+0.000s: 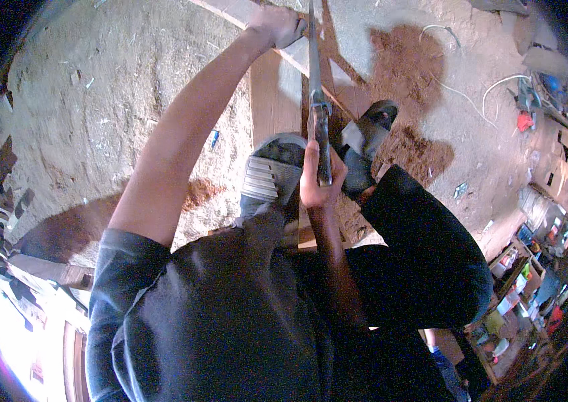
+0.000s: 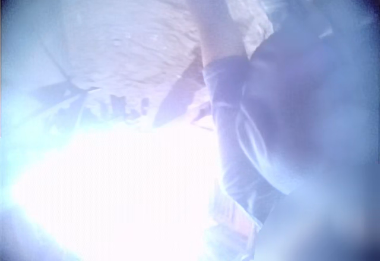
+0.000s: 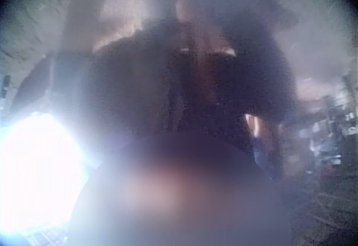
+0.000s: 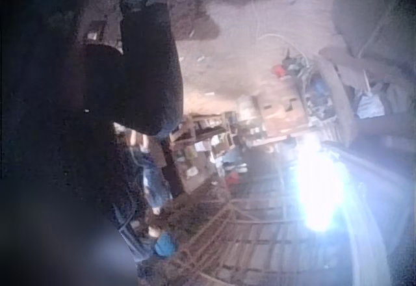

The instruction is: The person sits on the floor and uses a hand saw to cut a long piece of wood placed between their legs. They hold the wood with one hand and saw with the other, producing sawdust.

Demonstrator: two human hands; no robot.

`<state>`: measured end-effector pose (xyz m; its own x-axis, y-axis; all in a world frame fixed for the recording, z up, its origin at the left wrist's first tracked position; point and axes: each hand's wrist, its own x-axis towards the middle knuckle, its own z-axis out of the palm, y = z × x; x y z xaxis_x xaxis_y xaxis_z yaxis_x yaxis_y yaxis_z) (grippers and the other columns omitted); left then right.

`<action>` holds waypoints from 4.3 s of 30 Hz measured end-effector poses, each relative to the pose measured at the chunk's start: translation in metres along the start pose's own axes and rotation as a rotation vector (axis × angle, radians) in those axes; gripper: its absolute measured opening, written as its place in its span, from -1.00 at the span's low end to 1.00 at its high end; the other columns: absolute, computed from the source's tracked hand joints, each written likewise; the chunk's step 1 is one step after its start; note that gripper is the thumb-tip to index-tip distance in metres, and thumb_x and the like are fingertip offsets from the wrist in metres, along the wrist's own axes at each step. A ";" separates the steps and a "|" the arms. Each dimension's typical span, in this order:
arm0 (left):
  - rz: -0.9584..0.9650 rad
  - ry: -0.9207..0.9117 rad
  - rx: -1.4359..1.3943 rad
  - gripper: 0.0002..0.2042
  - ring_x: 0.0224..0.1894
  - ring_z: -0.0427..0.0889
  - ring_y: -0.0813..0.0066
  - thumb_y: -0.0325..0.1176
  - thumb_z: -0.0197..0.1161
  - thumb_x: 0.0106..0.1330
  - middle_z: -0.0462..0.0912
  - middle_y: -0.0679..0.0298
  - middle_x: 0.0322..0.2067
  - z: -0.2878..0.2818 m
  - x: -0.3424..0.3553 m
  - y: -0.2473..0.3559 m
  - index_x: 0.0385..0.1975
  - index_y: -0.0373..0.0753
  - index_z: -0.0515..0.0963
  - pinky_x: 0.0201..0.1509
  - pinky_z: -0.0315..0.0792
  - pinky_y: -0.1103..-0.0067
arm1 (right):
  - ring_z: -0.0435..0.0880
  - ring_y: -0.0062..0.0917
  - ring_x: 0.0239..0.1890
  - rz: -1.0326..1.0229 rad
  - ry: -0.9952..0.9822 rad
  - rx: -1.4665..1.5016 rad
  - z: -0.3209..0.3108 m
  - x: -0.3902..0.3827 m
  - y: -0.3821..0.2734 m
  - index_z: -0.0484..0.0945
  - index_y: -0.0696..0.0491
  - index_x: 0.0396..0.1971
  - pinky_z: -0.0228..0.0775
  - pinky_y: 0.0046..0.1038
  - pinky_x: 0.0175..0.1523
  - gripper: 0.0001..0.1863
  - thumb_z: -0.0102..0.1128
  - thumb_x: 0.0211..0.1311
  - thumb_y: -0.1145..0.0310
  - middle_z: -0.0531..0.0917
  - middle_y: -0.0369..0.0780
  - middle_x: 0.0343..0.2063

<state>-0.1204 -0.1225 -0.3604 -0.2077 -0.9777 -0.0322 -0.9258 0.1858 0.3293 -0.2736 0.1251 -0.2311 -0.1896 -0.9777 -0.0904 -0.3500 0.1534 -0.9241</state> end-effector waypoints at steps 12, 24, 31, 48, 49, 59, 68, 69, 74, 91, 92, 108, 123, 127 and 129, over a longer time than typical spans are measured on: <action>0.095 -0.134 -0.046 -0.55 -0.27 0.64 0.05 -0.07 -0.15 0.29 0.64 -0.01 -0.35 -0.036 0.001 0.026 -0.41 -0.31 0.60 -0.11 0.48 0.23 | 0.29 -0.72 -0.55 -0.029 -0.018 -0.088 -0.005 0.018 0.005 0.41 0.14 -0.56 0.18 -0.53 -0.46 -0.64 0.09 0.32 0.16 0.40 -0.44 -0.64; 0.074 -0.205 0.042 -0.54 -0.19 0.65 0.10 -0.06 -0.21 0.34 0.66 0.04 -0.26 -0.039 -0.003 0.025 -0.29 -0.21 0.63 -0.06 0.50 0.28 | 0.31 -0.78 -0.62 0.045 0.024 0.080 0.003 0.025 0.012 0.51 0.10 -0.51 0.10 -0.63 -0.55 -0.67 0.13 0.30 0.13 0.39 -0.44 -0.67; 0.146 -0.179 0.062 -0.56 -0.19 0.65 0.12 -0.08 -0.18 0.31 0.66 0.05 -0.29 -0.036 -0.003 0.022 -0.32 -0.22 0.64 -0.07 0.49 0.26 | 0.29 -0.77 -0.61 -0.027 0.029 0.035 -0.007 0.002 0.016 0.40 0.08 -0.60 0.13 -0.60 -0.50 -0.60 0.16 0.27 0.09 0.39 -0.42 -0.68; 0.147 -0.200 0.063 -0.58 -0.19 0.65 0.14 -0.11 -0.17 0.31 0.67 0.07 -0.29 -0.043 -0.001 0.019 -0.35 -0.20 0.63 -0.07 0.50 0.29 | 0.31 -0.77 -0.70 0.153 -0.033 0.206 -0.006 0.024 0.027 0.56 0.08 -0.46 0.09 -0.68 -0.60 -0.74 0.15 0.28 0.19 0.45 -0.41 -0.69; 0.144 -0.206 0.082 -0.59 -0.18 0.65 0.14 -0.11 -0.17 0.30 0.67 0.07 -0.29 -0.042 0.001 0.020 -0.35 -0.21 0.64 -0.08 0.50 0.30 | 0.29 -0.76 -0.71 0.145 -0.012 0.377 -0.009 0.008 0.051 0.56 0.07 -0.46 0.08 -0.68 -0.60 -0.74 0.14 0.29 0.18 0.43 -0.42 -0.70; 0.132 -0.228 0.076 -0.57 -0.20 0.65 0.13 -0.09 -0.19 0.33 0.67 0.05 -0.31 -0.037 -0.002 0.014 -0.35 -0.18 0.64 -0.07 0.49 0.30 | 0.34 -0.79 -0.62 0.012 -0.078 0.018 -0.010 0.018 0.029 0.53 0.06 -0.41 0.10 -0.71 -0.53 -0.78 0.11 0.31 0.22 0.45 -0.45 -0.60; 0.078 -0.217 0.031 -0.56 -0.25 0.65 0.07 -0.07 -0.18 0.32 0.66 0.02 -0.35 -0.034 -0.005 0.015 -0.39 -0.21 0.63 -0.11 0.50 0.27 | 0.24 -0.79 -0.72 0.198 -0.036 0.171 -0.001 0.035 0.005 0.46 0.03 -0.52 0.05 -0.64 -0.62 -0.71 0.16 0.27 0.15 0.34 -0.46 -0.74; 0.091 -0.221 0.036 -0.56 -0.25 0.65 0.07 -0.07 -0.19 0.32 0.66 0.02 -0.34 -0.039 -0.004 0.014 -0.39 -0.21 0.63 -0.11 0.50 0.27 | 0.24 -0.80 -0.72 0.236 -0.066 0.192 -0.007 0.018 -0.005 0.47 0.03 -0.52 0.06 -0.63 -0.62 -0.71 0.15 0.28 0.14 0.35 -0.47 -0.73; 0.105 -0.207 0.061 -0.56 -0.20 0.64 0.08 -0.07 -0.17 0.31 0.66 0.02 -0.31 -0.038 -0.001 0.019 -0.39 -0.23 0.63 -0.09 0.49 0.26 | 0.33 -0.78 -0.60 0.070 0.043 0.076 -0.004 0.011 0.033 0.49 0.06 -0.45 0.15 -0.66 -0.50 -0.72 0.11 0.31 0.15 0.45 -0.46 -0.58; 0.133 -0.255 0.071 -0.55 -0.24 0.65 0.11 -0.07 -0.18 0.30 0.66 0.04 -0.34 -0.039 -0.004 0.019 -0.39 -0.24 0.63 -0.10 0.51 0.28 | 0.36 -0.77 -0.56 -0.002 0.007 -0.046 -0.016 -0.003 0.019 0.55 0.10 -0.42 0.15 -0.65 -0.52 -0.70 0.15 0.28 0.14 0.48 -0.45 -0.57; 0.141 -0.276 0.077 -0.55 -0.24 0.65 0.11 -0.07 -0.17 0.30 0.66 0.04 -0.34 -0.039 0.000 0.018 -0.39 -0.23 0.64 -0.11 0.51 0.28 | 0.36 -0.78 -0.58 0.056 -0.005 0.028 -0.015 -0.002 0.017 0.55 0.08 -0.44 0.13 -0.66 -0.53 -0.70 0.15 0.28 0.14 0.48 -0.45 -0.58; 0.135 -0.180 0.039 -0.59 -0.24 0.65 0.08 -0.09 -0.14 0.28 0.67 0.04 -0.35 -0.025 0.001 0.008 -0.39 -0.21 0.63 -0.09 0.50 0.27 | 0.56 -0.31 -0.44 0.067 -0.158 -0.216 0.000 0.045 0.005 0.55 0.11 -0.16 0.38 -0.34 -0.31 -0.76 0.04 0.32 0.30 0.61 -0.17 -0.35; 0.107 -0.166 0.039 -0.54 -0.25 0.64 0.01 -0.08 -0.21 0.33 0.65 -0.01 -0.32 -0.036 0.002 0.007 -0.37 -0.29 0.61 -0.05 0.48 0.25 | 0.22 -0.79 -0.73 -0.040 0.015 -0.024 -0.018 -0.009 0.074 0.33 -0.03 -0.69 -0.06 -0.64 -0.64 -0.62 0.12 0.30 0.18 0.32 -0.47 -0.76; -0.022 0.269 0.104 -0.58 0.03 0.47 0.01 -0.12 -0.15 0.31 0.58 -0.02 -0.15 -0.031 -0.004 0.012 -0.28 -0.34 0.58 0.09 0.39 0.21 | 0.23 -0.80 -0.71 0.089 0.032 -0.068 -0.022 -0.011 0.039 0.34 0.00 -0.68 -0.06 -0.64 -0.63 -0.63 0.09 0.31 0.21 0.34 -0.47 -0.75; -0.239 0.586 0.149 -0.54 0.14 0.33 -0.02 -0.05 0.02 0.23 0.47 -0.03 -0.03 -0.020 -0.005 -0.004 -0.13 -0.37 0.49 0.20 0.28 0.20 | 0.23 -0.81 -0.71 0.191 0.016 0.051 -0.022 -0.003 0.014 0.35 0.01 -0.67 -0.06 -0.64 -0.63 -0.64 0.08 0.31 0.22 0.35 -0.47 -0.74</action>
<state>-0.1094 -0.1204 -0.3429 0.1773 -0.8777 0.4453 -0.9678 -0.0732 0.2409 -0.2981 0.1334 -0.2357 -0.2632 -0.9291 -0.2599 -0.2593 0.3276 -0.9085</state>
